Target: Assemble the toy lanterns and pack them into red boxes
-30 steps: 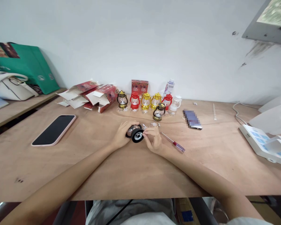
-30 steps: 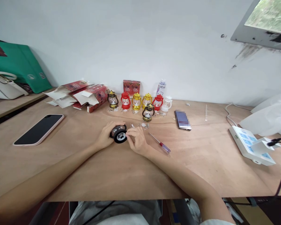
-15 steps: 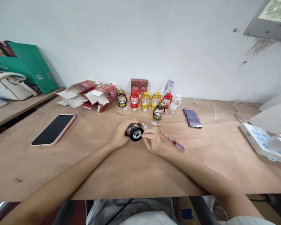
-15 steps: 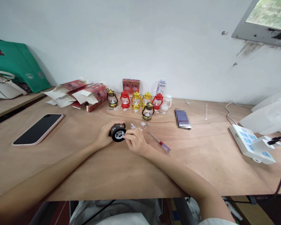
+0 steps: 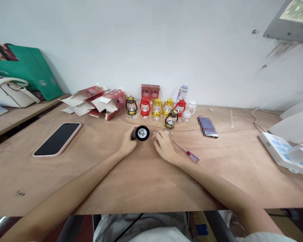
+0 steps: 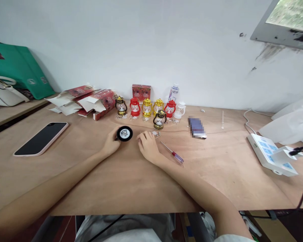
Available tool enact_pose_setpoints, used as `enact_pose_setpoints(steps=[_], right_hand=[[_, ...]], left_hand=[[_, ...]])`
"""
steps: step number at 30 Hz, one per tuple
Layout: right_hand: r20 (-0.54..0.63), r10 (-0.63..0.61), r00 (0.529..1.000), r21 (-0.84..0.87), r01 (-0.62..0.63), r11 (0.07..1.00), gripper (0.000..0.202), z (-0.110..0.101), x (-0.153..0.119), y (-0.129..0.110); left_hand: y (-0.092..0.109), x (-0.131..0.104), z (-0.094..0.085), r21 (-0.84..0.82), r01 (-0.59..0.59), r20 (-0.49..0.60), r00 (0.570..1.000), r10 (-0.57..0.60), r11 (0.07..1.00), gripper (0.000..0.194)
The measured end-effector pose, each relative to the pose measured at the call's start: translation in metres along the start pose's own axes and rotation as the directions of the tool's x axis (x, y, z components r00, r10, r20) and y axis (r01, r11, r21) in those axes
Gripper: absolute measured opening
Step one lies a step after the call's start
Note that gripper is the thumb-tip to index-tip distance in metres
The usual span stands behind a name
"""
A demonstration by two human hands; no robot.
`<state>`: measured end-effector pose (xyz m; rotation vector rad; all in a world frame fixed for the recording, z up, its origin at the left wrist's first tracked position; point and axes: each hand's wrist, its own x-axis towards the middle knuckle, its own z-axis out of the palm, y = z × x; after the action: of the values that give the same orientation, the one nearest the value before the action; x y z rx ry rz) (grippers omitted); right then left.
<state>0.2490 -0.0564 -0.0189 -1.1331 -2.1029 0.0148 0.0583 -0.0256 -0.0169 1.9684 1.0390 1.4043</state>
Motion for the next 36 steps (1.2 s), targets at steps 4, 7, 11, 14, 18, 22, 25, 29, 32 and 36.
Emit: enact_pose_setpoints(steps=[4, 7, 11, 14, 18, 22, 25, 29, 32, 36], right_hand=[[0.042, -0.024, 0.999, -0.130, 0.029, 0.991, 0.012, 0.001, -0.001, -0.002], [-0.168, -0.120, 0.979, -0.080, 0.108, 0.991, 0.009, -0.004, -0.003, -0.007], [-0.349, -0.228, 0.909, -0.060, 0.221, 0.973, 0.010, -0.012, -0.004, -0.011], [-0.378, -0.287, 0.880, -0.096, 0.271, 0.958, 0.012, -0.013, -0.003, -0.012], [-0.381, -0.344, 0.858, -0.152, 0.309, 0.939, 0.016, -0.013, -0.002, -0.011], [-0.363, -0.375, 0.853, -0.182, 0.330, 0.926, 0.011, -0.012, -0.003, -0.009], [-0.364, -0.335, 0.869, -0.139, 0.305, 0.942, 0.006, -0.011, -0.004, -0.009], [-0.349, -0.290, 0.891, -0.079, 0.280, 0.957, 0.007, -0.010, -0.004, -0.009], [-0.348, -0.268, 0.899, -0.025, 0.277, 0.961, 0.007, -0.010, -0.004, -0.008], [-0.382, -0.213, 0.899, 0.065, 0.256, 0.964, 0.006, -0.010, -0.004, -0.008]], left_hand=[[0.001, -0.001, -0.001, 0.039, -0.035, 0.042, 0.999, 0.034, 0.999, 0.059], [0.005, -0.002, -0.003, 0.088, -0.051, 0.077, 0.996, 0.044, 0.995, 0.060], [0.015, -0.003, -0.003, 0.166, -0.066, 0.156, 0.987, 0.040, 0.984, 0.053], [0.020, -0.004, -0.003, 0.209, -0.100, 0.194, 0.979, 0.059, 0.973, 0.047], [0.020, -0.005, -0.003, 0.253, -0.129, 0.208, 0.975, 0.076, 0.959, 0.046], [0.019, -0.005, -0.003, 0.295, -0.148, 0.224, 0.971, 0.082, 0.944, 0.044], [0.019, -0.006, -0.003, 0.330, -0.154, 0.235, 0.969, 0.077, 0.931, 0.041], [0.019, -0.006, -0.002, 0.331, -0.161, 0.235, 0.968, 0.084, 0.930, 0.042], [0.020, -0.005, -0.002, 0.322, -0.160, 0.234, 0.969, 0.086, 0.933, 0.041], [0.020, -0.005, -0.002, 0.298, -0.157, 0.222, 0.971, 0.092, 0.941, 0.042]])
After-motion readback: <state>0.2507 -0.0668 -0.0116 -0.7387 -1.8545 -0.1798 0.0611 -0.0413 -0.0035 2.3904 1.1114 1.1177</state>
